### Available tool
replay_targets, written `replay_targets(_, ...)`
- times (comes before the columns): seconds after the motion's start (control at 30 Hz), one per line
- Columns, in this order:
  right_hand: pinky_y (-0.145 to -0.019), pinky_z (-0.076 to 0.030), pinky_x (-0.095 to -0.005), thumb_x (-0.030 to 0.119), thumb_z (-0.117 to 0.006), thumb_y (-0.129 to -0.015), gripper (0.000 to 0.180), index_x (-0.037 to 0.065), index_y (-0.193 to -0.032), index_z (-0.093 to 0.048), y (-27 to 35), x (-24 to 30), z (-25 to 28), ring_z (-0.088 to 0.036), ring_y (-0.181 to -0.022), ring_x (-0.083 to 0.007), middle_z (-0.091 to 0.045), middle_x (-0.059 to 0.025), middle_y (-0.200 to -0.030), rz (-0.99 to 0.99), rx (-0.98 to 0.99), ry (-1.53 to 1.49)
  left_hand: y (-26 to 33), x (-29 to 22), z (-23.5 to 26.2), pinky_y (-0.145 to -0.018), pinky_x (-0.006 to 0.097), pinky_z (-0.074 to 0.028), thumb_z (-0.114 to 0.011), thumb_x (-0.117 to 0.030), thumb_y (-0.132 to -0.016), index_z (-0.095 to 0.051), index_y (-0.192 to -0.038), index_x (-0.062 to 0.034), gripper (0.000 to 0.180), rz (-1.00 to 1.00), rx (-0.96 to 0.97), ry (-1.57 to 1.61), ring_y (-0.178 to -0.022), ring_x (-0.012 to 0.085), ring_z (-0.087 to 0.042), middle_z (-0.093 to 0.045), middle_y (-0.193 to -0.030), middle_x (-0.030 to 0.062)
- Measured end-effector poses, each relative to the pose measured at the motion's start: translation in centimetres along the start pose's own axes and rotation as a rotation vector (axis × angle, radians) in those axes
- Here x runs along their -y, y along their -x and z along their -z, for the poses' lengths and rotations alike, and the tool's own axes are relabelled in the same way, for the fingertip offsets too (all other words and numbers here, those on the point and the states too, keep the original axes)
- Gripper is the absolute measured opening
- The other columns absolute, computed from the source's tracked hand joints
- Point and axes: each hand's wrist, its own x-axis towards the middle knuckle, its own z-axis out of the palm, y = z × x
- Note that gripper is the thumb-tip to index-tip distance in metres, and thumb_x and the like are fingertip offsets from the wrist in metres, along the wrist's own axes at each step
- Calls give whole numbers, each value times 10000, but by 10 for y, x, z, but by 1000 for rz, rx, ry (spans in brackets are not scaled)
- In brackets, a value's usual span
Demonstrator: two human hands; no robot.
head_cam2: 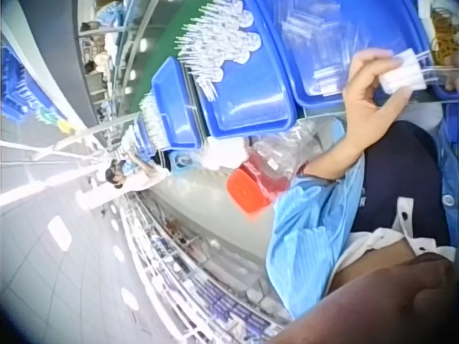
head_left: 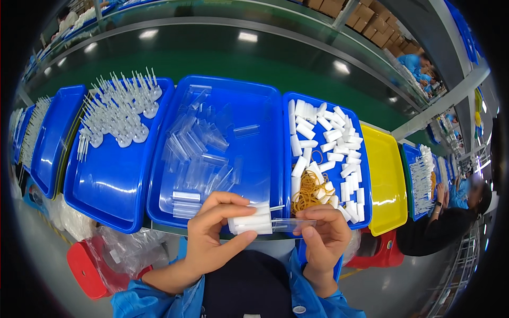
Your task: The person assembles small white cylindrical components by inserting them into clear plastic tubes and securing them with rubber bands. The person repeatedly picks up the components from blue trays, aligns them, and places the rubber bands around the bundle. The assembled units are placed into a yellow tray.
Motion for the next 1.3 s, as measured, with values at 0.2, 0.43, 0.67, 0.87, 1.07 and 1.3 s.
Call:
replay_targets(0.2, -716, -521, -290, -24, -668, -824, 216, -75, -1023, -601, 0, 1, -2, -630, -746, -177, -629, -207, -1004, 22, 10, 60, 2, 2, 1, -894, 293, -511, -727, 47, -795, -643, -1128, 33, 344, 0, -15, 2, -1077, 188, -590, -500, -1198, 123)
replay_targets(0.43, -708, -521, -289, -31, -673, -812, 201, -73, -999, -613, 1, 3, 0, -648, -734, -181, -642, -200, -977, 50, 8, 130, 0, 2, -1, -885, 291, -514, -726, 45, -797, -648, -1120, 27, 333, -17, -8, -19, -1065, 180, -593, -504, -1193, 121)
replay_targets(0.67, -702, -521, -283, -29, -687, -807, 198, -67, -990, -622, 1, 3, 1, -657, -737, -185, -648, -197, -978, 67, 19, 169, 2, 4, -4, -857, 285, -510, -737, 27, -792, -671, -1112, 8, 327, -16, -41, -20, -1038, 175, -595, -522, -1180, 119)
replay_targets(0.87, -720, -530, -284, -38, -687, -819, 208, -61, -1012, -612, 3, -3, -1, -673, -762, -200, -649, -204, -984, 93, 7, 113, 3, 5, -3, -819, 290, -498, -769, -20, -769, -741, -1032, -44, 265, -71, -63, -155, -1000, 189, -602, -576, -1124, 117)
replay_targets(1.07, -733, -533, -281, -38, -688, -829, 201, -65, -1012, -611, 2, -6, 4, -676, -783, -199, -653, -209, -991, 70, 62, 128, 2, 4, 0, -903, 339, -449, -782, -11, -748, -734, -999, -12, 256, -59, 12, -193, -1037, 224, -578, -580, -1117, 151)
replay_targets(1.3, -791, -521, -287, -37, -712, -801, 393, -56, -1164, -560, -9, 1, 1, -657, -853, -208, -637, -178, -1025, -96, 76, 53, -11, -11, 2, -796, 319, -528, -792, -31, -741, -711, -1083, -22, 352, -163, 64, -343, -1024, 238, -634, -619, -1158, 143)
